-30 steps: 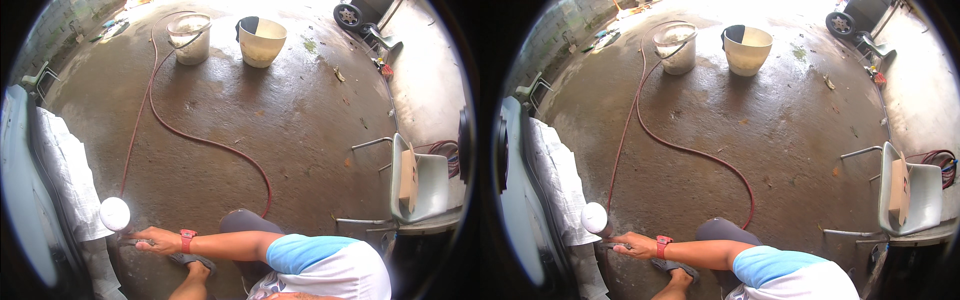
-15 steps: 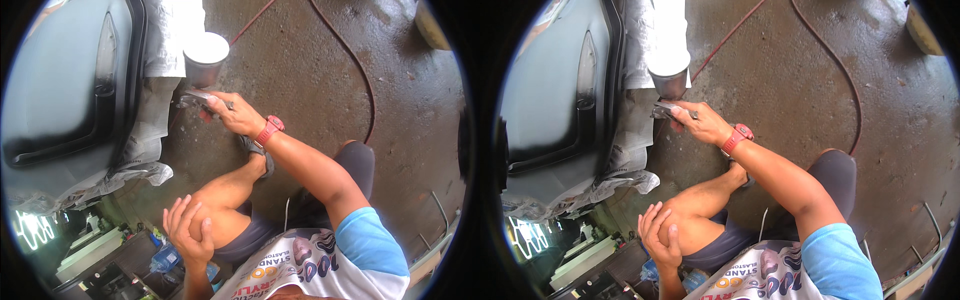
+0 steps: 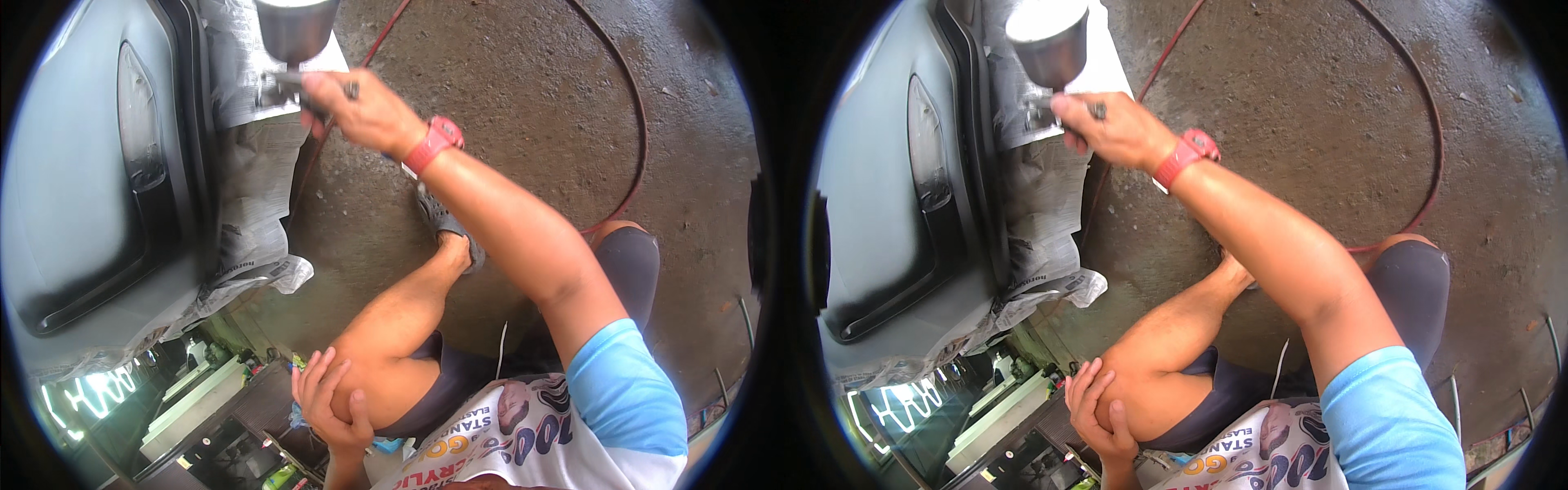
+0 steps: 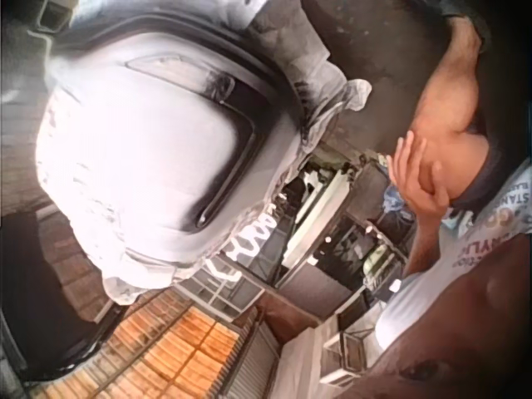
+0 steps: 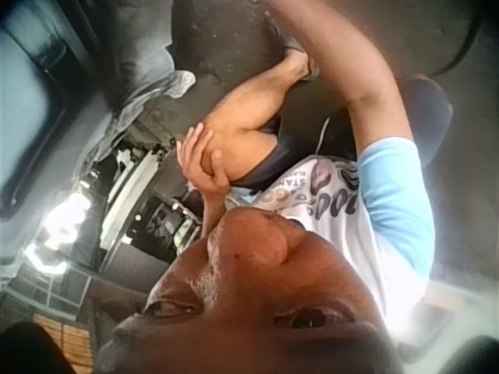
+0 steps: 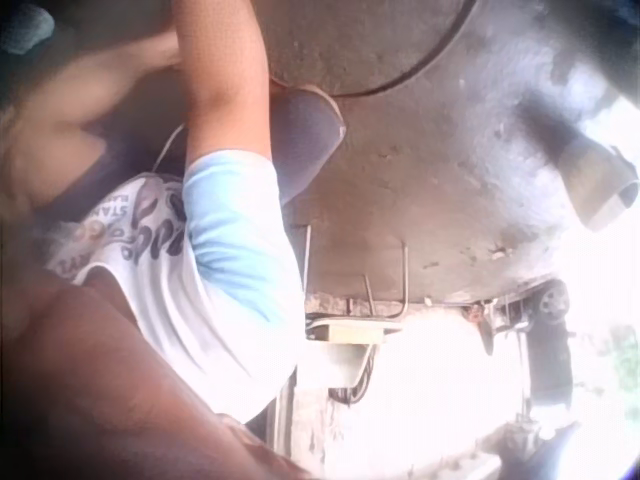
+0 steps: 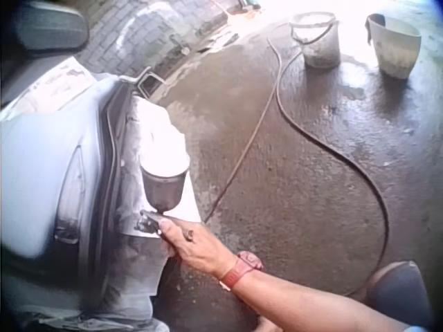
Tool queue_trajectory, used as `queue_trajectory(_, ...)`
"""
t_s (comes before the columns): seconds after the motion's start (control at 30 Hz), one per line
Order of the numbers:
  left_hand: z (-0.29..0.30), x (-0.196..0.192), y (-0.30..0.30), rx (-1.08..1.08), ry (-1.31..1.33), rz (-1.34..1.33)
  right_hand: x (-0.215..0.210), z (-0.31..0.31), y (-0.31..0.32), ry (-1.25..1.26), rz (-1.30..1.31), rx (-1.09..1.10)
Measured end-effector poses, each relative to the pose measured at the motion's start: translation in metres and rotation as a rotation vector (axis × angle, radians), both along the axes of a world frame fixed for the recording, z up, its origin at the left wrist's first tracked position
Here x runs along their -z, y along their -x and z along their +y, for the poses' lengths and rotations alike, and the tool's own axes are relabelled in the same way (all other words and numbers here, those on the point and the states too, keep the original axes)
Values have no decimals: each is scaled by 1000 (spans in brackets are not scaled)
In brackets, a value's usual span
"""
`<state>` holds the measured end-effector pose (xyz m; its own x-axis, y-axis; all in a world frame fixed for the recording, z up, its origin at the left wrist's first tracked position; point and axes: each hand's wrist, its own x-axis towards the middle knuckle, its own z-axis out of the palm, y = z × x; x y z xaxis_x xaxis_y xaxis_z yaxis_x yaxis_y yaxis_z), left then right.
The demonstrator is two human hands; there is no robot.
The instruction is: The person uses a spray gun to apply paint to a car bumper that is covered with newspaper. They move around the bumper to cover different areas, occasionally adjusting the spray gun and the attached hose.
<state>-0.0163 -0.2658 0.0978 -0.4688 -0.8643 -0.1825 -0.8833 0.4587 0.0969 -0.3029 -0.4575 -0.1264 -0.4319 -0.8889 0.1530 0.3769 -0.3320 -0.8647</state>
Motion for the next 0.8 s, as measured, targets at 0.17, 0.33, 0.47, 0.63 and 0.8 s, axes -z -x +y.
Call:
queue_trajectory(0.17,3,1,-2,-4,3,-12,-22,-40,45,118,42,322)
queue_trajectory(0.33,4,-1,-2,-18,6,-15,-25,-30,30,72,56,227)
queue_trajectory(0.47,2,-2,0,-10,-6,4,-12,14,-12,24,24,36)
queue_trajectory(0.63,3,-1,1,-15,-12,18,-11,66,-69,134,105,-159)
queue_trajectory(0.8,3,-2,3,-9,-6,28,-23,80,-79,88,104,-351)
